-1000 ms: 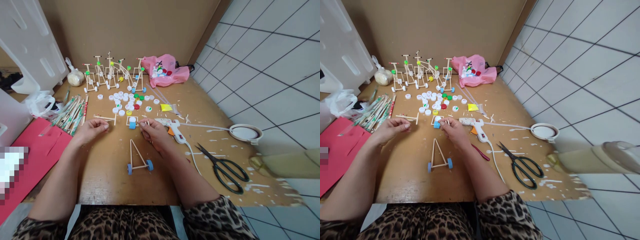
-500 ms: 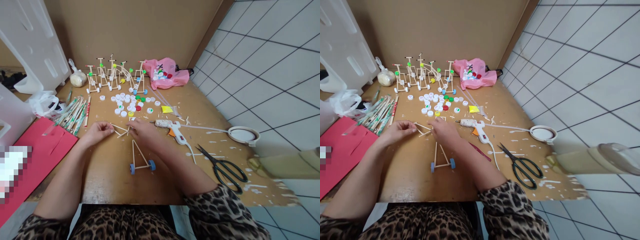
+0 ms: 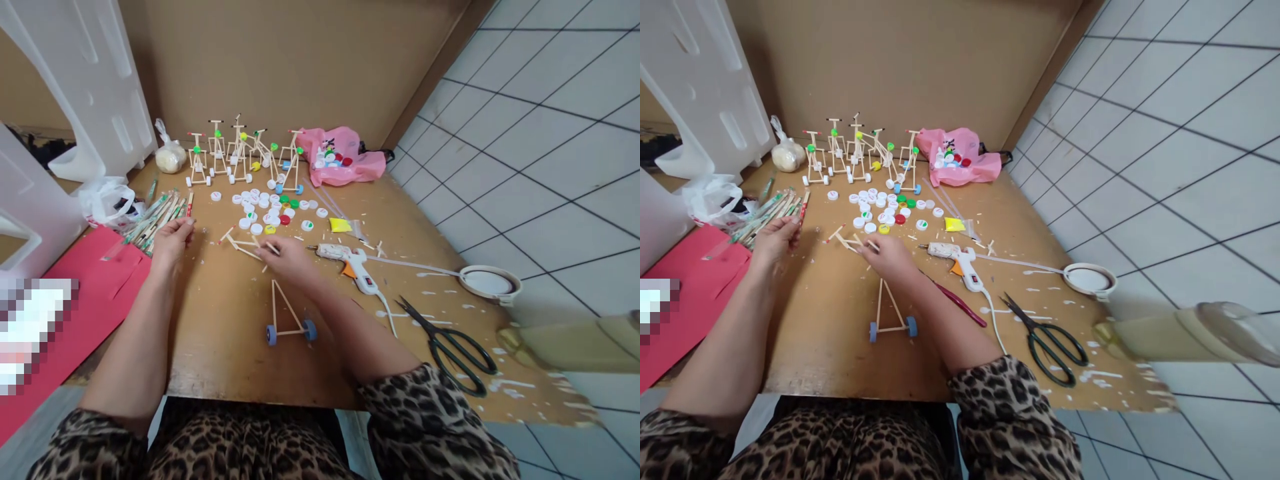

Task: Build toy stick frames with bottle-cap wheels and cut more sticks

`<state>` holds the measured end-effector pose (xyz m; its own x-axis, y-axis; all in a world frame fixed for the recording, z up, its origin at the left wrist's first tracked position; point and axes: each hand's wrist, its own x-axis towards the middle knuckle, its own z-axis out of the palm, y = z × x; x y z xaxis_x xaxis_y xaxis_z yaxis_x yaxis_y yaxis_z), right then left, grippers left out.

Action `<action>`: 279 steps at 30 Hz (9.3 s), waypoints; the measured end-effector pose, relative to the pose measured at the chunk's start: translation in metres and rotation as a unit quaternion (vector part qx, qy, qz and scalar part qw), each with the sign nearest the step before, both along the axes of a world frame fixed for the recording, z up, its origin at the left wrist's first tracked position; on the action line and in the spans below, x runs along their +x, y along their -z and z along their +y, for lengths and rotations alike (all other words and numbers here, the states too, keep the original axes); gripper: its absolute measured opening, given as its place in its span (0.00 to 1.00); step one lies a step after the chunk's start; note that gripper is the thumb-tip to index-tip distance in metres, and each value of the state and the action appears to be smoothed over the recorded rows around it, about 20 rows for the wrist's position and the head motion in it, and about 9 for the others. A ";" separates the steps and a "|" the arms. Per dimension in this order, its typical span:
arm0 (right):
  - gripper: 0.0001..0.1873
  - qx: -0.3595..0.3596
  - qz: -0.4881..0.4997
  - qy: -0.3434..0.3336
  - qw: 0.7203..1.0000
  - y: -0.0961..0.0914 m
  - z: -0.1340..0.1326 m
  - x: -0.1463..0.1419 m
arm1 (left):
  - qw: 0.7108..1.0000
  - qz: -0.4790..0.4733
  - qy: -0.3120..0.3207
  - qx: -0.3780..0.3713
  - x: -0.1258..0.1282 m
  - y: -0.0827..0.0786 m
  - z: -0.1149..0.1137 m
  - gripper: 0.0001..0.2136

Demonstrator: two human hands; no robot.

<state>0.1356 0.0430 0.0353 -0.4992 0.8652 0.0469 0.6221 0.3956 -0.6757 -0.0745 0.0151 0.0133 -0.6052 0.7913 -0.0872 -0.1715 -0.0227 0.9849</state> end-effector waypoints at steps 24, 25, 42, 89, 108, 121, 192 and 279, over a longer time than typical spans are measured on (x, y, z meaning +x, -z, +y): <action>0.11 -0.179 0.273 -0.035 0.945 0.024 -0.038 0.009 | 0.985 0.037 0.167 -0.002 0.038 0.019 0.003 0.19; 0.11 -0.189 0.274 -0.043 0.942 0.023 -0.037 0.011 | 0.985 0.043 0.168 -0.003 0.037 0.020 0.003 0.19; 0.05 -0.004 0.118 0.153 0.981 0.021 0.020 0.054 | 0.981 0.039 0.189 0.002 0.034 0.019 0.002 0.17; 0.05 0.104 -0.112 0.011 0.988 0.024 0.002 0.002 | 0.983 0.002 0.173 0.066 0.042 -0.005 -0.007 0.15; 0.06 0.092 -0.130 0.010 0.987 0.026 -0.002 -0.001 | 0.982 0.015 0.189 0.021 0.049 -0.005 -0.008 0.16; 0.05 0.075 -0.113 0.007 0.991 0.027 -0.005 -0.002 | 0.984 0.018 0.175 0.027 0.053 -0.004 -0.008 0.17; 0.07 0.097 -0.149 0.014 0.984 0.029 -0.007 -0.002 | 0.971 0.068 0.216 -0.081 0.046 -0.005 -0.011 0.15; 0.06 -0.004 0.120 -0.020 0.993 0.013 0.004 0.008 | 0.970 0.029 0.232 -0.064 0.056 -0.012 -0.013 0.12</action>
<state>0.1441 0.0472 0.0222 -0.5086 0.8457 0.1614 0.4273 0.4107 -0.8054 -0.0180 0.0017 0.0256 -0.1934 0.9646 -0.1793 -0.0791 0.1668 0.9828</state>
